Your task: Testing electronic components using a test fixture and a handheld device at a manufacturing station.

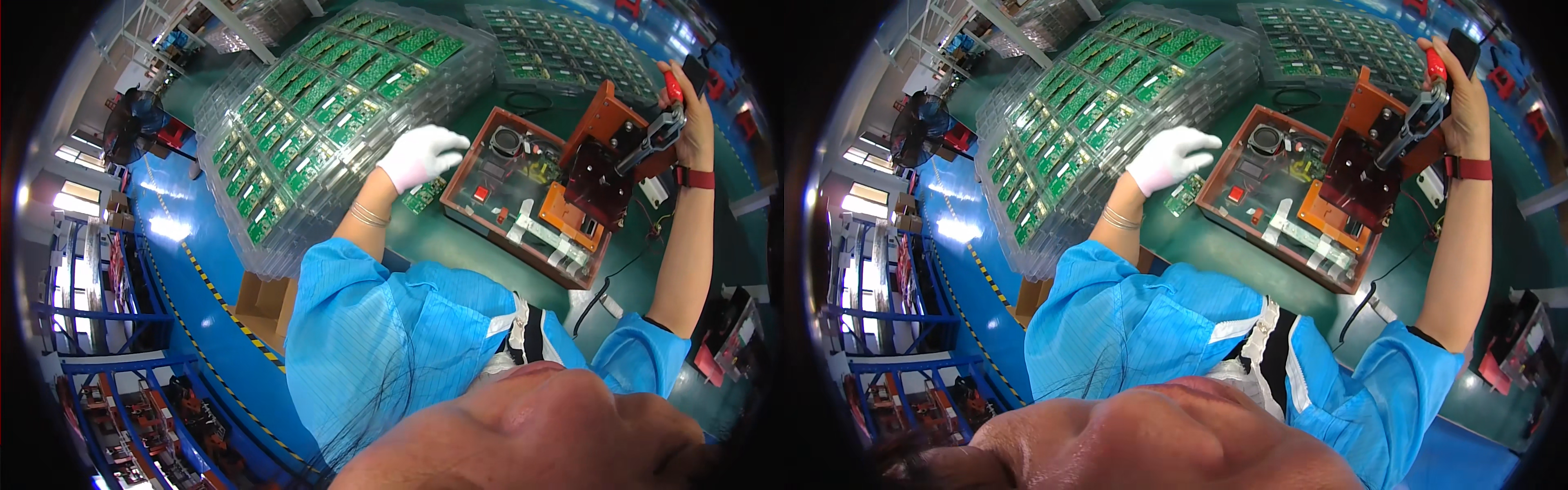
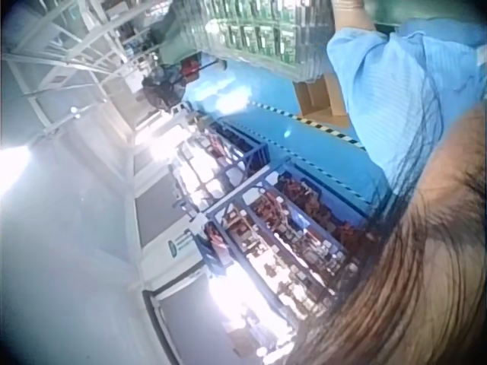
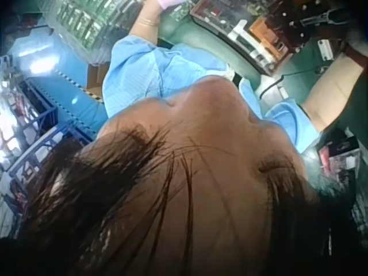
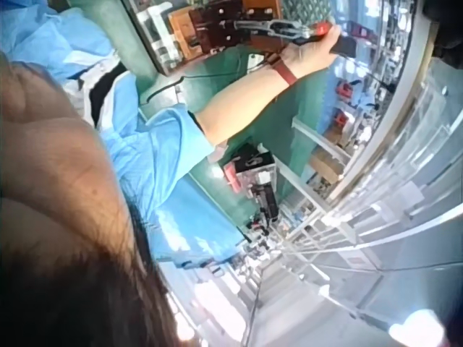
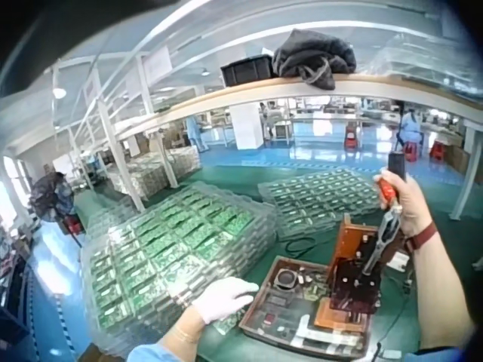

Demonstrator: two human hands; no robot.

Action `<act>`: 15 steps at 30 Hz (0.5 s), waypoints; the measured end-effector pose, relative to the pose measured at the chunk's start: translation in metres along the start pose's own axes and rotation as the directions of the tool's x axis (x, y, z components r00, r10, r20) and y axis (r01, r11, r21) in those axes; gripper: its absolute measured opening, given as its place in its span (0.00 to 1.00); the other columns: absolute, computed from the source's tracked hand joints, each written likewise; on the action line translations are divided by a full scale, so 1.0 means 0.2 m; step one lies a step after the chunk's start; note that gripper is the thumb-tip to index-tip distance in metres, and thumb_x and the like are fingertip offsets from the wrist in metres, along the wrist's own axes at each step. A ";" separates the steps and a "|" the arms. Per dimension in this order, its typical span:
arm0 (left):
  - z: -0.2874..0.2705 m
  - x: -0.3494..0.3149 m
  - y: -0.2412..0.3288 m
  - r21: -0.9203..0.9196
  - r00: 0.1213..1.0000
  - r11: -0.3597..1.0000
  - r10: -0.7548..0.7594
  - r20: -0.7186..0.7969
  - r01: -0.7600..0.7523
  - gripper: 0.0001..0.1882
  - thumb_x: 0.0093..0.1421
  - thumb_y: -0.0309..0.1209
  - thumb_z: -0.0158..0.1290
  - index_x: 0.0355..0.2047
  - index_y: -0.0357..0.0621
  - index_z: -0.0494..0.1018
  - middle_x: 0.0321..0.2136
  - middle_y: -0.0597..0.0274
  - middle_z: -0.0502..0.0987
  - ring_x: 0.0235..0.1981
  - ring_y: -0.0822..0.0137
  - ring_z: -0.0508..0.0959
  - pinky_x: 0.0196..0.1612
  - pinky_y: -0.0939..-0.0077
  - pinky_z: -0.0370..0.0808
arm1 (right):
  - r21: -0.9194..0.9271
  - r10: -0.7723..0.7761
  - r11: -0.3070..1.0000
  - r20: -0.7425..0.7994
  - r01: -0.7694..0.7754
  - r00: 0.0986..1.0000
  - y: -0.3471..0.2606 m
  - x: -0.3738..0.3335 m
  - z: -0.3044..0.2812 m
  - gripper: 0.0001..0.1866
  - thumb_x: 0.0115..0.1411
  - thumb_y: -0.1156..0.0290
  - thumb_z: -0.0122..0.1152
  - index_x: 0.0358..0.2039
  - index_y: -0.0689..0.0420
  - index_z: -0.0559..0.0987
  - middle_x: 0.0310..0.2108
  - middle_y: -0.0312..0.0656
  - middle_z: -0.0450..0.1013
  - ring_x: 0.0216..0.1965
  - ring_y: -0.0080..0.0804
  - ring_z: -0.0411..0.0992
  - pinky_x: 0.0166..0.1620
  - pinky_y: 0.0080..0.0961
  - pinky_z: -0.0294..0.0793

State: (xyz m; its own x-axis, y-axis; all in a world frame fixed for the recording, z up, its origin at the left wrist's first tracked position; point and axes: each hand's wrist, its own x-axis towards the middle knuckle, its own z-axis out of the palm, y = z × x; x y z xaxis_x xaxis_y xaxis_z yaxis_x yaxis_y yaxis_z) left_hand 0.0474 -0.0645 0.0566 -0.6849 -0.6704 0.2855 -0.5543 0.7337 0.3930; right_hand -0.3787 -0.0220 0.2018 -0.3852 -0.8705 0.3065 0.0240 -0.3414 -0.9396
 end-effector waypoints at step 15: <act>0.44 -0.46 -0.16 0.363 0.906 0.855 -0.419 0.061 0.371 0.31 0.54 0.38 0.62 0.59 0.49 0.70 0.54 0.54 0.73 0.50 0.46 0.75 0.54 0.59 0.73 | -0.015 0.078 0.997 -0.107 -0.080 0.991 0.08 0.07 -0.03 0.26 0.68 0.63 0.57 0.61 0.66 0.72 0.55 0.38 0.76 0.30 0.19 0.66 0.37 0.12 0.69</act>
State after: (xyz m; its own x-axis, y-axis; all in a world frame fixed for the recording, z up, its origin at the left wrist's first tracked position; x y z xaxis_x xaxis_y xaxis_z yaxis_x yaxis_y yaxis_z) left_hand 0.0866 -0.0175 -0.0595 -0.4173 -0.9079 0.0406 -0.8994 0.4190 0.1249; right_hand -0.3900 -0.0370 0.1896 -0.4787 -0.8514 0.2142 0.0408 -0.2653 -0.9633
